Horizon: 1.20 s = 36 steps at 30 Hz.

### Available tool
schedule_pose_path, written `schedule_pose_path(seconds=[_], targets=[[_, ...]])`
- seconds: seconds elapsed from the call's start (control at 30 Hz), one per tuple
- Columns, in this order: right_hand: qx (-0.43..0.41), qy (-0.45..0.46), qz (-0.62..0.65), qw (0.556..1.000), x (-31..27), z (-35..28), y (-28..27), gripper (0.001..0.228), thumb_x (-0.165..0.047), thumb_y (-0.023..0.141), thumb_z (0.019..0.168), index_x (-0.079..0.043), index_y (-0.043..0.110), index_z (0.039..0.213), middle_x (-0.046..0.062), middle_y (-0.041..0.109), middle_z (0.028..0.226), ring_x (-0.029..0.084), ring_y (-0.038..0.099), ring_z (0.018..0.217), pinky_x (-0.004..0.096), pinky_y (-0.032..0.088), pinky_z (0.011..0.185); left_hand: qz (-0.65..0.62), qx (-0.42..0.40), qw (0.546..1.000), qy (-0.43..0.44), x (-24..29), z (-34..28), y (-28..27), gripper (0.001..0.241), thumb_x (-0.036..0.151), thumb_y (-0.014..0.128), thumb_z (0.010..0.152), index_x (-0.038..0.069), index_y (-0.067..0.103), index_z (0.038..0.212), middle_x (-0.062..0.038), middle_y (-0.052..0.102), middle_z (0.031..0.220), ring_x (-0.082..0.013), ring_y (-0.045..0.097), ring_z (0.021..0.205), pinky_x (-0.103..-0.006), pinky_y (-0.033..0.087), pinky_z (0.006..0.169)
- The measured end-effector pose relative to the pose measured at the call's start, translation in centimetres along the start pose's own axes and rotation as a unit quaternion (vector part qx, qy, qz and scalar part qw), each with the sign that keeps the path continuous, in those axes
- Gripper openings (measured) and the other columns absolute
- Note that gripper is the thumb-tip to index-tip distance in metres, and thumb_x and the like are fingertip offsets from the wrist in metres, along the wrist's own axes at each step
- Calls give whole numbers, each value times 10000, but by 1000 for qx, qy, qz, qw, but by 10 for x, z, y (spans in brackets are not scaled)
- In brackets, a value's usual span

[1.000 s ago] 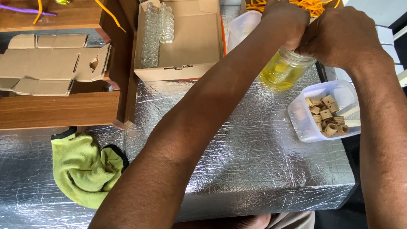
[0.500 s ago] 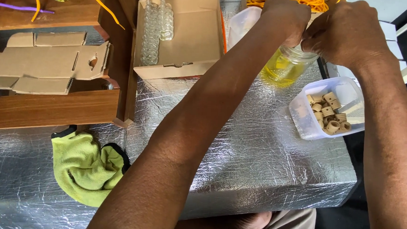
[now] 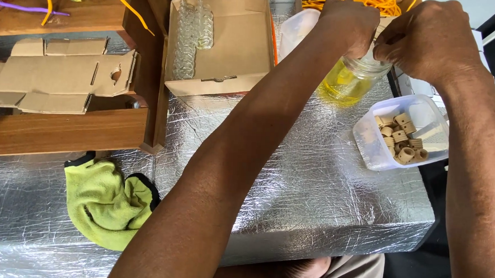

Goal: Assembling a small cardboard box, inserting a perfume bottle, filling it with liquid using a syringe, and cleaning the bottle.

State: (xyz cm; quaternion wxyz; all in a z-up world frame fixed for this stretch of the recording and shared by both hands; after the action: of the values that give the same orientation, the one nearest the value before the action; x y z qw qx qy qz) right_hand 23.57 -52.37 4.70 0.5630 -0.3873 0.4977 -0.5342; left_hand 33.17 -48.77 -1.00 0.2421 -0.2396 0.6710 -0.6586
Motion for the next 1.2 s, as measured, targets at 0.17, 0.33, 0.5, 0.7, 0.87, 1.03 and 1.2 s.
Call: schedule_pose_path(seconds=[0.17,0.33,0.5,0.7,0.87,1.03,1.2], targets=[[55,-64,-23,996,2,-5,-3,229,-37,775,802,-69,852,1016,89,787,914,227,729,839,402,555,767,-18,-35,999,-1,-2,-21,-17,361,343,756,894,305,619,1226,93,693,1202,-236,578,1282,-602,187,1135],[125,-131,-62,981,-1,-23,-22,91,-75,826,946,-49,847,1031,95,795,951,233,739,828,409,551,837,-104,-61,991,50,-12,-21,-21,333,660,854,780,400,784,977,208,739,1132,-218,494,1352,-535,303,1022],[159,-103,211,959,2,-44,-53,18,199,725,1183,216,729,1186,276,716,938,282,740,774,332,630,646,-411,-11,906,98,-22,-1,-24,278,352,685,959,208,830,772,79,398,563,-75,346,564,-295,266,564],[177,-98,223,953,10,-51,-56,36,190,742,1211,208,737,1181,273,717,938,278,755,820,330,663,756,-301,22,953,32,-26,-47,-57,387,511,519,934,314,850,904,66,767,947,-195,628,1199,-758,-99,1111],[176,-74,246,950,12,-46,-50,50,165,780,1201,165,744,1166,231,724,929,229,752,801,282,660,743,-310,75,945,73,-27,-30,-45,338,435,670,983,240,721,712,88,688,725,-116,683,987,-807,-88,1075],[179,-90,204,958,14,-36,-38,55,144,828,1169,110,786,1170,185,724,906,216,743,784,250,521,577,-394,113,886,215,-9,-28,-52,119,302,900,777,197,873,827,101,852,830,-27,749,820,-296,543,790],[123,-86,66,986,-17,-25,-29,236,52,815,913,-12,840,1139,133,787,977,214,737,810,416,594,815,-192,-32,981,11,-9,-53,-42,253,469,887,755,326,800,945,208,761,1153,-162,526,1398,-828,-188,1090]])
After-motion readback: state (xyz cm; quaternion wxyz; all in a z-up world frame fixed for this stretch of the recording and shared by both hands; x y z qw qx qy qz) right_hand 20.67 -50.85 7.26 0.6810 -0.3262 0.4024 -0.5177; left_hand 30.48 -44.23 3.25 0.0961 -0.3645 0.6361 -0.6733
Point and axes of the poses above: each hand's wrist, its own z-axis towards the middle knuckle, its own y-axis out of the palm, x = y × z, the point moved 9 cm from there along z, towards the middle knuckle
